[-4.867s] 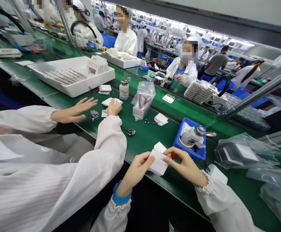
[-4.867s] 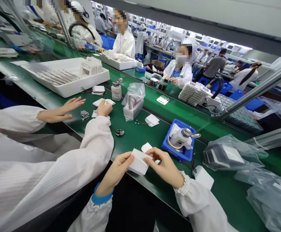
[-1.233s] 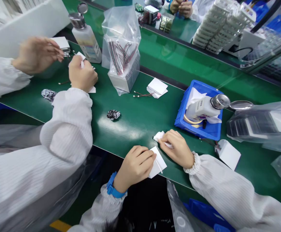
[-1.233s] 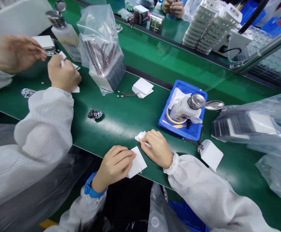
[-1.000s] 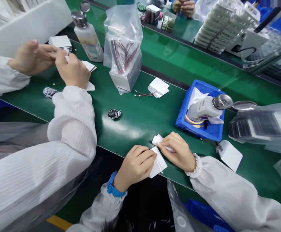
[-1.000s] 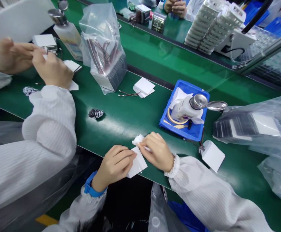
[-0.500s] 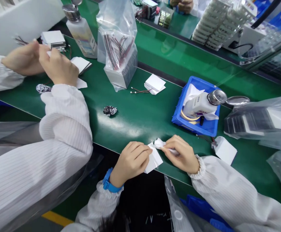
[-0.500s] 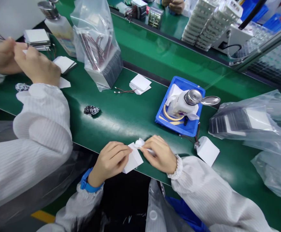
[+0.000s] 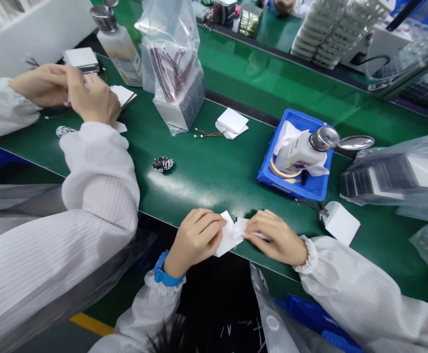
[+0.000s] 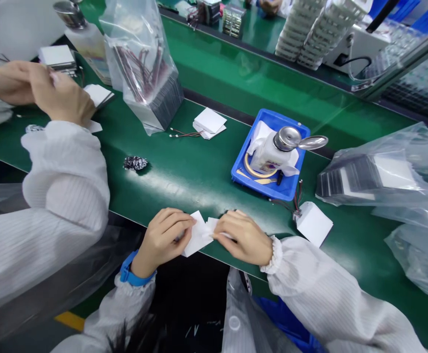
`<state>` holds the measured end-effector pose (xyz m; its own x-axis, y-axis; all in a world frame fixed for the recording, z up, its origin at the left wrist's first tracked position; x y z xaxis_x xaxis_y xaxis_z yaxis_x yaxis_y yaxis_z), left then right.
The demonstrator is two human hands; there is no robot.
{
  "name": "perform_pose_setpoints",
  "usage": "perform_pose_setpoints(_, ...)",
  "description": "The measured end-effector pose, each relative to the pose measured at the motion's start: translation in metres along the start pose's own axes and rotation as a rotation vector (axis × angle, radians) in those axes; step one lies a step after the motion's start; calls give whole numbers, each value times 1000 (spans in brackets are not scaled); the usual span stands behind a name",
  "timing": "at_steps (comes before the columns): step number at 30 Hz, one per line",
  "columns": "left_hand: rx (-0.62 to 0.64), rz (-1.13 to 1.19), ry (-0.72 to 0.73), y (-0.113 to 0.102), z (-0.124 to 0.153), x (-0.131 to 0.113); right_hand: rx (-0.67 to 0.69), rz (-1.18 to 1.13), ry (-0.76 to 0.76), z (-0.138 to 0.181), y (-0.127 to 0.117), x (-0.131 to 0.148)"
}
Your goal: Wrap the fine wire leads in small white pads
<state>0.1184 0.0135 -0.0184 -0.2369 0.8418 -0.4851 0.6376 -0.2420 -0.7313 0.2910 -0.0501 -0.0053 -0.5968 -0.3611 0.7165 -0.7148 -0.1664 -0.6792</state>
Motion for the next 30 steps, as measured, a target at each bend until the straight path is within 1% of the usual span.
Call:
perform_pose_setpoints(2, -1, 0, -1, 0, 0, 0, 110, 97, -74, 1, 5, 3)
perform_pose_setpoints(4, 2, 1, -5, 0, 0, 0, 168, 98, -120, 2, 7, 5)
perform_pose_setpoints(5, 3, 3, -7, 0, -1, -1, 156, 66, -117, 2, 7, 5)
perform_pose_setpoints(7, 3, 5, -7, 0, -1, -1, 61, 8, -67, 2, 4, 5)
perform_pose_setpoints(9, 3, 0, -5, -1, -1, -2, -9, 27, -36, 1, 4, 6)
perform_pose_setpoints(10, 2, -3, -4, -1, -1, -2, -5, 66, -44, 1, 5, 7)
perform_pose_setpoints(12, 1, -8, -5, -1, -1, -2, 76, 137, -99, 1, 9, 10)
perform_pose_setpoints(14, 4, -5, -7, -1, -1, -1, 145, 109, -131, 1, 10, 9)
perform_pose_setpoints(15, 7, -3, -7, 0, -1, -1, 135, 59, -126, 0, 7, 8)
perform_pose_setpoints(16, 9, -2, -7, 0, -1, -1, 83, 3, -99, 0, 3, 6)
perform_pose_setpoints(18, 13, -2, -4, 0, -1, 0, -125, -68, 6, 0, -8, 2)
perform_pose_setpoints(20, 12, -2, -2, 0, -1, 0, -324, -61, 90, 3, -15, 1)
perform_pose_setpoints(21, 11, -1, -1, 0, -1, 0, -366, -36, 96, 3, -15, 3)
perform_pose_setpoints(22, 10, -2, 0, 0, -1, 0, -349, 1, 75, 3, -11, 6)
perform_pose_setpoints(23, 9, -3, 0, 0, -1, -1, -293, 52, 32, 2, -6, 11)
perform_pose_setpoints(27, 17, -13, -7, 0, -1, -1, 16, 278, -118, 1, 12, 20)
perform_pose_setpoints(28, 17, -14, -6, 0, -1, -1, 73, 280, -147, 1, 14, 20)
perform_pose_setpoints(30, 14, -12, -5, 0, -1, -1, 149, 158, -173, 1, 12, 18)
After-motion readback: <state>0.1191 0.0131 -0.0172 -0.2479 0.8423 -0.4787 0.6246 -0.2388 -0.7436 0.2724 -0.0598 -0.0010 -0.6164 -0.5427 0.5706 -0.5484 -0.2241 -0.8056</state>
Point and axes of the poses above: each hand's wrist, its own z-axis away from the middle knuckle, its own y-axis out of the palm, x = y × z, the point moved 5 cm from there along -z, towards the middle knuckle, and after that the axes turned 5 degrees about x, right-handed, at the moved point
